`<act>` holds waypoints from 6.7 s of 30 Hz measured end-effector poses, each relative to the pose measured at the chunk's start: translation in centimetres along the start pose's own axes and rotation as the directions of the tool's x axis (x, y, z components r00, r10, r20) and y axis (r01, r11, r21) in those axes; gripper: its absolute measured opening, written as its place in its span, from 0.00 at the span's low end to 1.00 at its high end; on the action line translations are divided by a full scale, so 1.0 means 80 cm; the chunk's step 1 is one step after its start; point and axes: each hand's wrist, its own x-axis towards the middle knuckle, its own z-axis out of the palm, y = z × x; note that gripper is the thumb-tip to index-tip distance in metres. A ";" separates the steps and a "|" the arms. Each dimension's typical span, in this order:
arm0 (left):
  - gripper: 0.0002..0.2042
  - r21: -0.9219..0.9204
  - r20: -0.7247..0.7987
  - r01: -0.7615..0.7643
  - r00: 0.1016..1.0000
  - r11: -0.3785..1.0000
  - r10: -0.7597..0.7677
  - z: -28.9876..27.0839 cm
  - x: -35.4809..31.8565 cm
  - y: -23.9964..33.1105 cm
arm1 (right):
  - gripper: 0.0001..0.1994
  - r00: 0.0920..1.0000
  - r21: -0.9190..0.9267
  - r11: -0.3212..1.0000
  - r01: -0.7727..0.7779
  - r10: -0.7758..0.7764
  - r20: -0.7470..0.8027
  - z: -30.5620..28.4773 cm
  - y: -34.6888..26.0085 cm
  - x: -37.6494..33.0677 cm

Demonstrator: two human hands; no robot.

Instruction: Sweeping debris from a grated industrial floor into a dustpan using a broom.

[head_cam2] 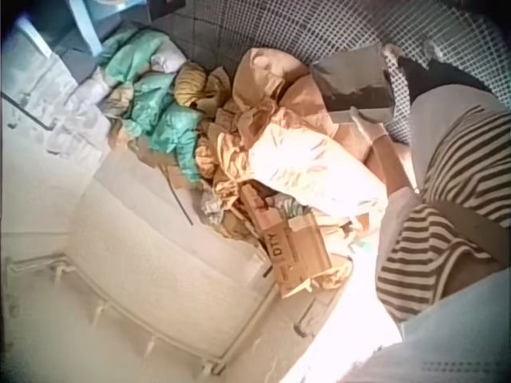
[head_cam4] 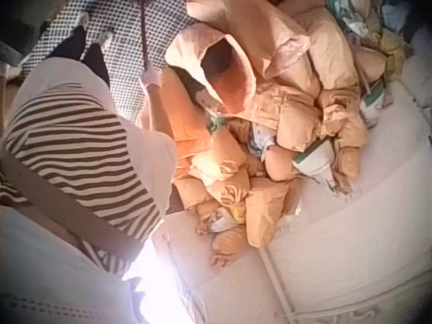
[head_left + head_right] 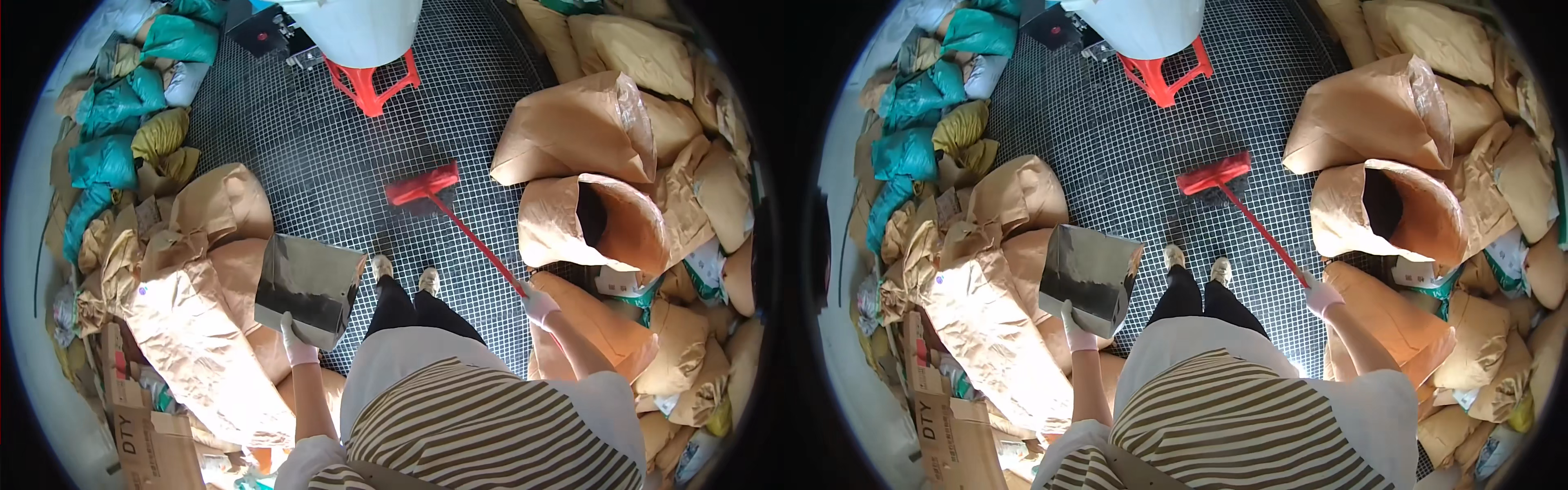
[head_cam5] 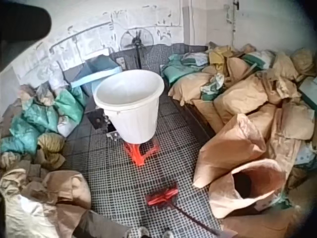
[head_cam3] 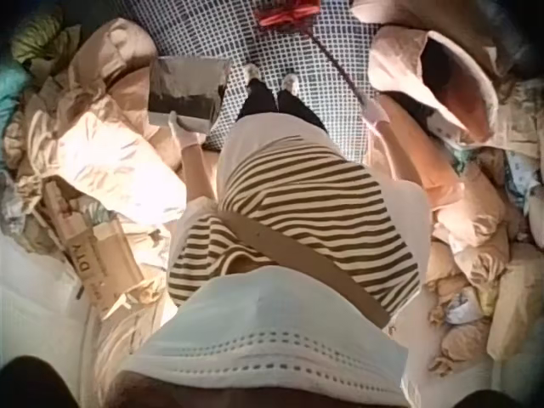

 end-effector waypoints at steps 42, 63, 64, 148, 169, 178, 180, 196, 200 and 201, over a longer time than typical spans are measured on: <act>0.46 0.727 0.022 -0.220 0.954 0.650 0.299 -0.059 0.210 -0.094 | 0.10 0.941 0.444 0.841 -0.310 0.340 0.013 0.036 -0.014 0.032; 0.57 0.887 0.086 -0.244 0.921 0.391 0.380 -0.016 0.586 -0.412 | 0.21 0.979 0.708 0.699 0.101 0.056 -0.195 0.241 0.089 0.428; 0.57 0.870 0.081 -0.252 0.921 0.425 0.380 -0.009 0.589 -0.420 | 0.22 0.981 0.703 0.708 0.069 0.082 -0.178 0.240 0.094 0.412; 0.57 0.777 0.031 -0.132 0.985 0.615 0.173 -0.032 0.554 -0.537 | 0.16 0.984 -0.370 0.925 0.085 -0.136 -0.114 0.205 -0.152 0.322; 0.60 0.791 0.105 -0.128 0.992 0.599 0.073 -0.059 0.579 -0.541 | 0.16 0.999 -0.054 0.998 -0.041 0.040 -0.012 0.229 -0.117 0.309; 0.59 0.609 0.131 -0.090 0.991 0.788 0.012 -0.082 0.629 -0.576 | 0.19 0.999 0.025 0.999 -0.030 0.029 0.035 0.236 -0.138 0.238; 0.55 0.575 0.096 -0.058 0.995 0.816 0.003 -0.078 0.618 -0.572 | 0.19 0.996 0.005 0.996 0.085 -0.084 -0.031 0.229 -0.130 0.226; 0.43 0.373 0.187 -0.165 0.977 0.913 0.100 -0.122 0.606 -0.520 | 0.15 0.962 -0.105 0.988 0.117 -0.139 -0.237 0.197 -0.174 0.329; 0.46 0.561 0.026 -0.144 0.987 0.815 0.156 -0.095 0.566 -0.503 | 0.17 0.906 -0.290 0.943 0.165 -0.261 -0.334 0.219 -0.173 0.380; 0.47 0.640 -0.048 -0.106 0.983 0.761 0.177 -0.088 0.556 -0.502 | 0.17 0.906 -0.363 0.924 0.122 -0.254 -0.340 0.227 -0.172 0.389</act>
